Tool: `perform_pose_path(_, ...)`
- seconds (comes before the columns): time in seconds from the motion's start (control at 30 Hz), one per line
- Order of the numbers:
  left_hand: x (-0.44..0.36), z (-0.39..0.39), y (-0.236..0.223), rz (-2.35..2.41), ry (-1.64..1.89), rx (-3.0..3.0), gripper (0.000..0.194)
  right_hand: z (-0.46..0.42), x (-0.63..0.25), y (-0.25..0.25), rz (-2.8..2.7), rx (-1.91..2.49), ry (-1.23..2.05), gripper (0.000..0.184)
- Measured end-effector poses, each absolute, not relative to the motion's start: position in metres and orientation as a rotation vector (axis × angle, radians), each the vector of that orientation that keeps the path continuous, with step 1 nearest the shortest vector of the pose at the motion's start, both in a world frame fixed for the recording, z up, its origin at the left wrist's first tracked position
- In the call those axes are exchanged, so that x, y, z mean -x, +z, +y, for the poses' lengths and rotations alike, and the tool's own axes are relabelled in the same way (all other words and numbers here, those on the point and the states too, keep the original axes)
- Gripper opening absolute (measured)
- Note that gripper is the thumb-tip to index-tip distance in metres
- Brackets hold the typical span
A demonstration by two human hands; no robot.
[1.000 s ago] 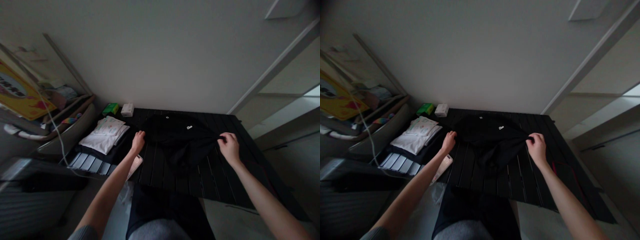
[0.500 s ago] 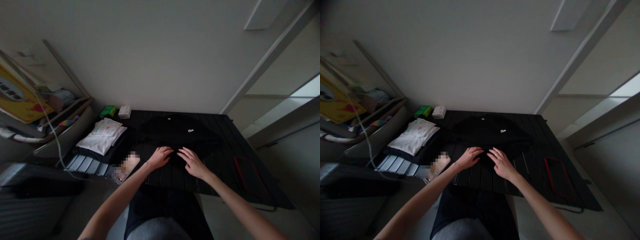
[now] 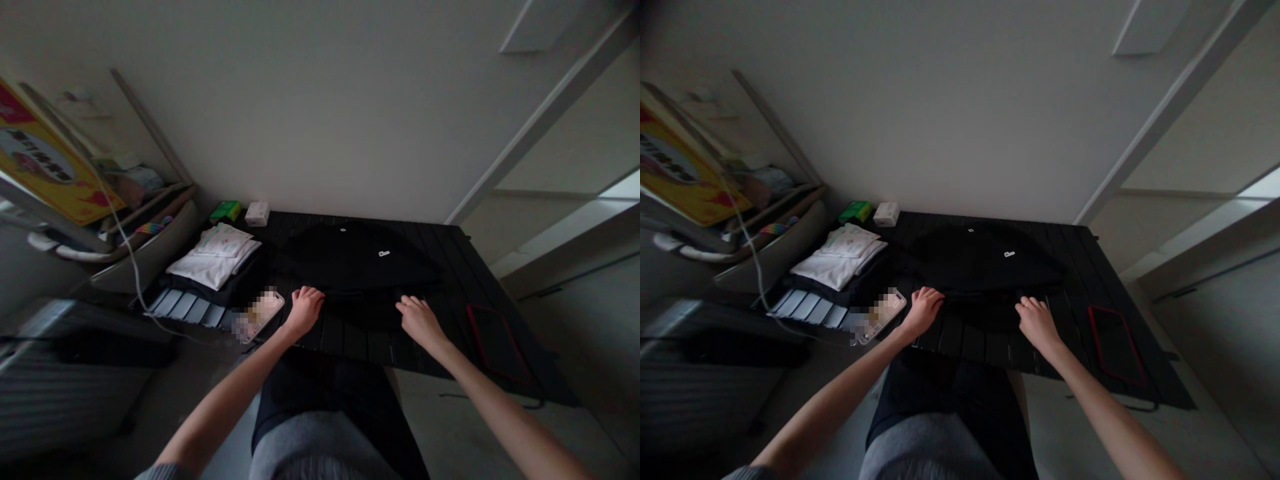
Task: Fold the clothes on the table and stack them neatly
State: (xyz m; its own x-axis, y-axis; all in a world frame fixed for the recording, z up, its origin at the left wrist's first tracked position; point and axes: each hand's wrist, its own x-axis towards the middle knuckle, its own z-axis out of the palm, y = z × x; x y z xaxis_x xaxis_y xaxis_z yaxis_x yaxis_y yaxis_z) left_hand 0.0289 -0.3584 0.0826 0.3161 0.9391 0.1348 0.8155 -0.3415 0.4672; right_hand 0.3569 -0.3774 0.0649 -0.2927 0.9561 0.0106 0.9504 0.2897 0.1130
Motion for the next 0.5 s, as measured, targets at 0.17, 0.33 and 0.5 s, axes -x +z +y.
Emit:
perform_pose_path(0.17, 0.028, -0.361, 0.101, 2.177, 0.708, -2.026, 0.021, -0.391, -0.420, 0.074, 2.314, -1.966, 0.295, 0.026)
perform_pose_path(0.33, 0.032, -0.362, 0.116, 2.360, 0.666, -1.970, 0.019, -0.389, -0.414, 0.087, 2.239, -1.991, 0.258, 0.024)
perform_pose_path(0.5, -0.007, -0.372, 0.119, 2.021, 0.929, -2.190, 0.030, -0.380, -0.356, 0.088, 2.612, -1.857, -0.205, 0.050)
